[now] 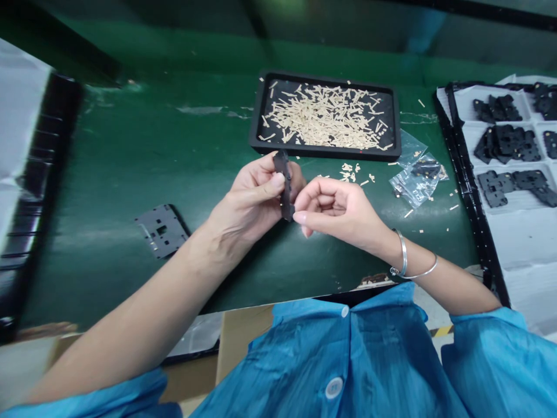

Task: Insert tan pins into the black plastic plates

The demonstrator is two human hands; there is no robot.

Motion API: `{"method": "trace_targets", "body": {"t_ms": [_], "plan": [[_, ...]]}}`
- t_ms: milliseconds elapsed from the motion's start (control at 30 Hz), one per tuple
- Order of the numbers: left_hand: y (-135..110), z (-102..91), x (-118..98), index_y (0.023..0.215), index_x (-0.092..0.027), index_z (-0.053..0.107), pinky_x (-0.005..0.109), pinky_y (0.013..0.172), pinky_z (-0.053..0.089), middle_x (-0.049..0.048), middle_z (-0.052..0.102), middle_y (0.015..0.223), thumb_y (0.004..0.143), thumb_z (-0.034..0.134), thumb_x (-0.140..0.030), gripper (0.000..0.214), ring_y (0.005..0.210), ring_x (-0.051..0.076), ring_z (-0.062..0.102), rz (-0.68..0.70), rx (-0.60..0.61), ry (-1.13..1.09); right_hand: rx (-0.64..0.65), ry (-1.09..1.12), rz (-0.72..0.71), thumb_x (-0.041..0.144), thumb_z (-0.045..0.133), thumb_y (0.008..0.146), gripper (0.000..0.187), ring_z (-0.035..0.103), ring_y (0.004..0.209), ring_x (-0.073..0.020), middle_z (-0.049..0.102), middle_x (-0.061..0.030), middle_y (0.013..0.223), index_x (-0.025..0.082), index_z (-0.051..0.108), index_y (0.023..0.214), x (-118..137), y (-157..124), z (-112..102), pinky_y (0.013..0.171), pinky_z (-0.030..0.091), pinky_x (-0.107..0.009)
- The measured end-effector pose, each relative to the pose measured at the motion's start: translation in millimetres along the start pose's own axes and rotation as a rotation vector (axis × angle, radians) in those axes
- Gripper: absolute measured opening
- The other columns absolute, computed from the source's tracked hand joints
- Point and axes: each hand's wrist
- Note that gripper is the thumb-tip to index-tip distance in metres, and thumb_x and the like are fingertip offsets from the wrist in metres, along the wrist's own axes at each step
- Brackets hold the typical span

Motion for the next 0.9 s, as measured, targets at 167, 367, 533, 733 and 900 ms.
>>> {"method": "trace_targets", "body": {"t_ms": [167,367,533,733,900], "plan": [[0,-0.6,1,0.063,-0.016,0.055,0.015,0.037,0.039,-0.0052,0.054,0.051,0.06,0.087,-0.039,0.039,0.039,0.005,0.046,-0.013,0.004,0.002,-0.018,-0.027,-0.007,0.017,0.076,0.068,0.02,0.049,0.045,-0.0032,0.061,0.0059,0.056,0.016,0.057,0.072,-1,0,0,0.046,0.039,-0.017],[1,-4.1,2,0.066,-0.016,0.056,0.016,0.042,0.042,-0.0061,0.052,0.052,0.063,0.085,-0.038,0.037,0.042,0.005,0.047,-0.009,0.002,-0.002,0.038,0.001,0.003,0.027,0.073,0.076,0.019,0.049,0.046,-0.0031,0.064,0.0037,0.058,0.015,0.059,0.079,-2,0,-3,0.042,0.034,-0.016],[-2,-1.3,3,0.064,-0.017,0.055,0.017,0.045,0.043,-0.0047,0.056,0.054,0.059,0.087,-0.04,0.039,0.046,0.006,0.049,0.026,-0.072,0.017,0.02,0.026,0.034,0.031,0.081,0.069,0.032,0.047,0.044,-0.003,0.062,0.0048,0.055,0.016,0.053,0.074,-2,1,-2,0.04,0.032,-0.015],[-8,-0.1,3,0.069,-0.019,0.058,0.019,0.049,0.044,-0.0041,0.058,0.059,0.064,0.085,-0.037,0.033,0.05,0.008,0.051,0.144,-0.191,0.073,0.022,0.051,0.023,0.041,0.073,0.079,0.033,0.043,0.04,-0.0028,0.062,0.0054,0.054,0.018,0.048,0.079,-6,2,-2,0.041,0.032,-0.016],[-6,-1.9,7,0.073,-0.019,0.061,0.02,0.055,0.047,-0.0041,0.06,0.064,0.066,0.084,-0.035,0.03,0.055,0.008,0.054,0.123,-0.201,0.062,0.031,0.092,0.045,0.043,0.069,0.081,0.034,0.043,0.04,-0.0033,0.062,0.0054,0.054,0.02,0.044,0.081,-11,3,-3,0.041,0.031,-0.017]]}}
Point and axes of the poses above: each hand's wrist, its own y-axis towards the middle knuckle, its own z-axis out of the palm, x = y × z
